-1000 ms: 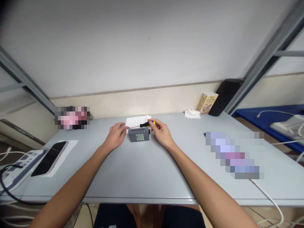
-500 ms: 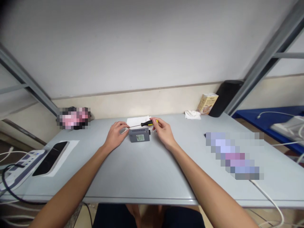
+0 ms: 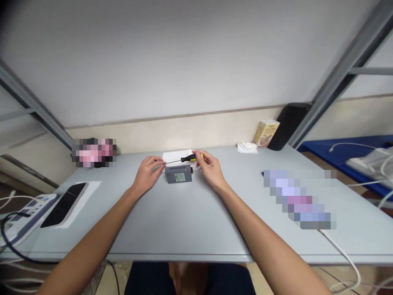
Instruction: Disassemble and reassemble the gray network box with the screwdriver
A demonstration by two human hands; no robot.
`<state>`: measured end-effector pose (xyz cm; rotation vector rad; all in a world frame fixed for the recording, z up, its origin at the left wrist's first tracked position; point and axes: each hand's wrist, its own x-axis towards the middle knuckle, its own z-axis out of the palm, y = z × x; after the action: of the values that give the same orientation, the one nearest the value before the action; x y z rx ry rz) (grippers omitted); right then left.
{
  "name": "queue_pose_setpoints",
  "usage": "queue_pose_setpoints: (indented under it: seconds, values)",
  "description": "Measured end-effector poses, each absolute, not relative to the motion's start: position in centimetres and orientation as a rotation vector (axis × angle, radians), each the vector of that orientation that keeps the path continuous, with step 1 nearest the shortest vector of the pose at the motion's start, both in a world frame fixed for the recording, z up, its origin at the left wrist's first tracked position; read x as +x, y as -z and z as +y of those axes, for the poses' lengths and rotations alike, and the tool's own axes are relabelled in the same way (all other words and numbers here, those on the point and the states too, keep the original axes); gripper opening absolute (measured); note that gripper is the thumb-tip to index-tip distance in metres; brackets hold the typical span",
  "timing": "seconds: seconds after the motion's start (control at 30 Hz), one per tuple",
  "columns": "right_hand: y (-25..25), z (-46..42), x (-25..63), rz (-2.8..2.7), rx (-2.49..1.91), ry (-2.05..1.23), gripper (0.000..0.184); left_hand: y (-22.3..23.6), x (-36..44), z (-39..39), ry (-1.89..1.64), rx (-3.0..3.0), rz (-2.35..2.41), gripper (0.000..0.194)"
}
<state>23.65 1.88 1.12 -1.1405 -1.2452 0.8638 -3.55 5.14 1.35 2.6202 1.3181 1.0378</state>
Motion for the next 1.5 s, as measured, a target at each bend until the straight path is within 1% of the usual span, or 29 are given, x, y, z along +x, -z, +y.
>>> queue_pose_setpoints:
  seconds: [0.1, 0.23, 0.27, 0.4, 0.53, 0.7, 0.77, 1.0, 1.17, 1.23, 1.27, 1.37, 1.4, 1.5]
  values:
    - [-1.4, 1.9, 23.8, -1.240, -1.130, -0.837, 0.053, -1.7, -3.4, 4.9, -1.065, 2.638, 1.203, 0.021]
    - [-1.3, 2.3, 24.2, -1.173, -1.122, -0.814, 0.053, -3.1, -3.2, 4.2, -1.221, 2.481, 1.113, 0.027]
    - [-1.3, 2.4, 24.4, -1.143, -1.123, -0.811, 0.054, -3.5, -3.1, 3.8, -1.210, 2.433, 1.076, 0.025]
    - [-1.2, 2.6, 24.7, -1.051, -1.141, -0.811, 0.058, -4.1, -2.5, 2.6, -0.979, 2.341, 0.914, 0.017]
    - [-1.2, 2.8, 24.8, -1.006, -1.157, -0.815, 0.061, -2.9, -1.6, 2.3, -1.012, 2.175, 0.969, 0.012]
    - [-1.0, 3.2, 25.0, -0.933, -1.139, -0.776, 0.061, -1.6, -1.4, 3.2, -0.986, 1.938, 1.024, 0.026]
    - [-1.0, 3.3, 25.2, -0.900, -1.136, -0.765, 0.061, -1.3, -1.5, 3.5, -0.957, 1.911, 1.045, 0.029]
    - [-1.1, 3.3, 25.5, -0.867, -1.133, -0.807, 0.061, -0.6, -1.8, 4.1, -0.838, 2.019, 1.144, 0.026]
    - [-1.4, 3.2, 25.4, -0.863, -1.171, -0.805, 0.062, -1.2, -1.7, 3.4, -0.771, 2.181, 1.202, 0.026]
    - [-1.6, 3.2, 25.4, -0.868, -1.173, -0.802, 0.064, -1.8, -1.1, 2.8, -0.775, 2.269, 1.184, 0.031]
    - [-1.6, 3.2, 25.3, -0.871, -1.170, -0.801, 0.065, -2.0, -0.5, 2.5, -0.775, 2.314, 1.162, 0.036]
    - [-1.8, 3.3, 25.2, -0.865, -1.157, -0.798, 0.066, -2.6, 1.3, 1.7, -0.669, 2.429, 1.054, 0.061]
    - [-1.8, 3.3, 25.2, -0.858, -1.154, -0.797, 0.067, -2.7, 1.9, 1.5, -0.628, 2.447, 1.041, 0.063]
    - [-2.0, 3.2, 25.2, -0.835, -1.150, -0.791, 0.066, -2.4, 2.9, 1.3, -0.623, 2.418, 1.054, 0.058]
